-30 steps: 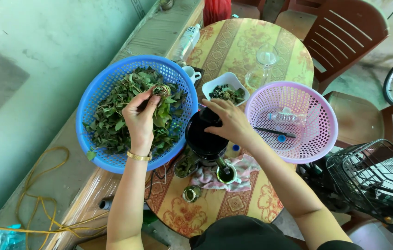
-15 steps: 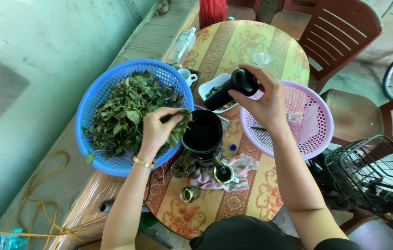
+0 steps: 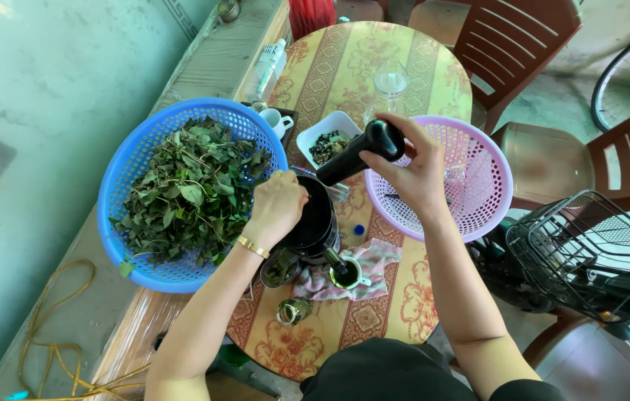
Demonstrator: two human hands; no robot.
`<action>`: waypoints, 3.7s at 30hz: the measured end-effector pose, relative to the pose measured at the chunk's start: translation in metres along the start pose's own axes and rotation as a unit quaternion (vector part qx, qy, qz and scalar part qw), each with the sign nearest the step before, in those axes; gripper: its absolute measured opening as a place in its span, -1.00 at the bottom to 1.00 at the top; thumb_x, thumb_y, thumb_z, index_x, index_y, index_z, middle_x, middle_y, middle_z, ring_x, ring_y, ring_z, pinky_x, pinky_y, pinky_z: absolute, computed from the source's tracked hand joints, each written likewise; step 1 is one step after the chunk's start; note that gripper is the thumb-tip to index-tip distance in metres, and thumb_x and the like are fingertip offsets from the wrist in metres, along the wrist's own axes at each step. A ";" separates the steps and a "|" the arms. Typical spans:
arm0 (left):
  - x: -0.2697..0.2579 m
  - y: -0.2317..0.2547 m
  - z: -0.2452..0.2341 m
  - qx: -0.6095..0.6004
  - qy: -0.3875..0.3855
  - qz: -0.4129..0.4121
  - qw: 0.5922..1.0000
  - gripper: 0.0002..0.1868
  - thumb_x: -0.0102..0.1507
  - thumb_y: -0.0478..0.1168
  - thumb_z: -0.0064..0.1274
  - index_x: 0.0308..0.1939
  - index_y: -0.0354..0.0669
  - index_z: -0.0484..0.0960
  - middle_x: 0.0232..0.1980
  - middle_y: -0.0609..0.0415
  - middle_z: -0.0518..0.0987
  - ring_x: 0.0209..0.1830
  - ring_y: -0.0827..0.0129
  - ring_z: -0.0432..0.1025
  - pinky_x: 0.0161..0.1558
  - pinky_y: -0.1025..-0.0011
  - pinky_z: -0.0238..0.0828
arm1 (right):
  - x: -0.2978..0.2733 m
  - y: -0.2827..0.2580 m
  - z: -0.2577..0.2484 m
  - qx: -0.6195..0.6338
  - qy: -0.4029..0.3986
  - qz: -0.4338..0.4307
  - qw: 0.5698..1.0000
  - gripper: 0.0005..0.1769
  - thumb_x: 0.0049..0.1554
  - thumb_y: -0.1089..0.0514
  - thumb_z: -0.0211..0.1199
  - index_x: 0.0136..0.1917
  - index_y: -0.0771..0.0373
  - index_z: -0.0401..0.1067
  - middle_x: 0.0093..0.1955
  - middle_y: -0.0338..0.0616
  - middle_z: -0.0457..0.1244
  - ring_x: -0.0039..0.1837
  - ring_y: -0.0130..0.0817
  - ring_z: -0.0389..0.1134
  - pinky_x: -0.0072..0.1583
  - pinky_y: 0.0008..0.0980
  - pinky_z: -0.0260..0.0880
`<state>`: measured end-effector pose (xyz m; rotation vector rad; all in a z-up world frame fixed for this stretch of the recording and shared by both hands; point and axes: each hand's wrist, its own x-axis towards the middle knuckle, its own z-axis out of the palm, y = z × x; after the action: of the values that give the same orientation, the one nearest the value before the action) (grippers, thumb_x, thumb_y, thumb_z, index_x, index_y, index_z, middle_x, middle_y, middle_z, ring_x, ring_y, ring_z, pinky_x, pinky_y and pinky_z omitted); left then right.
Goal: The person picks leaves from a blue basket and places them into a black container, using a black tool to press them down. They pour water from a pitcher into the container and continue adding and pressing more leaves.
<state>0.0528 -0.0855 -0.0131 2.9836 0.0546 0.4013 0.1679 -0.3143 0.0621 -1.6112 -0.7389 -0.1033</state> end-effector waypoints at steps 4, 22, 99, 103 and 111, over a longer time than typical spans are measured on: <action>0.002 0.002 -0.003 -0.032 -0.029 0.019 0.999 -0.92 0.21 -0.23 0.21 -0.26 -0.11 0.74 -0.12 0.06 0.62 -0.03 0.11 0.53 -0.02 0.17 0.49 | -0.003 0.000 -0.004 0.004 0.011 0.006 1.000 -0.38 0.00 0.32 0.52 0.33 0.25 0.47 0.14 -0.20 0.39 0.21 -0.46 0.41 0.26 -0.37 0.48; -0.009 0.002 -0.001 -0.073 0.036 -0.031 0.996 -0.86 0.12 -0.33 0.27 -0.23 -0.17 0.73 -0.05 0.00 0.48 -0.19 0.11 0.55 -0.16 0.20 0.51 | -0.008 0.004 0.009 0.009 0.000 -0.003 1.000 -0.37 -0.01 0.33 0.53 0.34 0.28 0.45 0.14 -0.17 0.38 0.21 -0.46 0.41 0.28 -0.38 0.45; -0.046 -0.030 -0.058 -0.248 0.160 -0.074 0.953 -0.85 0.13 -0.34 0.29 -0.21 -0.20 0.76 -0.16 -0.02 0.59 -0.29 0.19 0.53 -0.23 0.34 0.46 | 0.022 -0.001 0.081 -0.143 -0.181 -0.228 0.946 -0.37 -0.12 0.19 0.50 0.25 0.24 0.49 0.02 -0.02 0.26 0.14 -0.05 0.31 0.18 -0.14 0.37; -0.045 -0.021 -0.049 -0.238 0.077 -0.069 0.966 -0.90 0.13 -0.32 0.28 -0.27 -0.16 0.76 -0.20 0.04 0.65 -0.26 0.12 0.56 -0.21 0.27 0.47 | 0.026 -0.030 0.050 -0.125 -0.147 -0.218 0.957 -0.34 -0.07 0.25 0.51 0.31 0.28 0.46 0.07 -0.01 0.26 0.14 -0.05 0.33 0.17 -0.20 0.40; 0.000 0.002 -0.018 -0.065 0.085 -0.031 0.994 -0.76 0.06 -0.26 0.31 -0.22 -0.18 0.66 -0.20 0.01 0.56 -0.26 0.01 0.54 -0.25 0.13 0.46 | 0.011 -0.037 0.025 -0.134 -0.063 -0.189 0.971 -0.33 -0.05 0.29 0.53 0.33 0.28 0.46 0.12 0.00 0.26 0.12 -0.13 0.37 0.14 -0.28 0.43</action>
<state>0.0482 -0.0853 0.0042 2.8061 0.1330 0.6250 0.1489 -0.2870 0.0939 -1.7244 -1.1656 -0.3929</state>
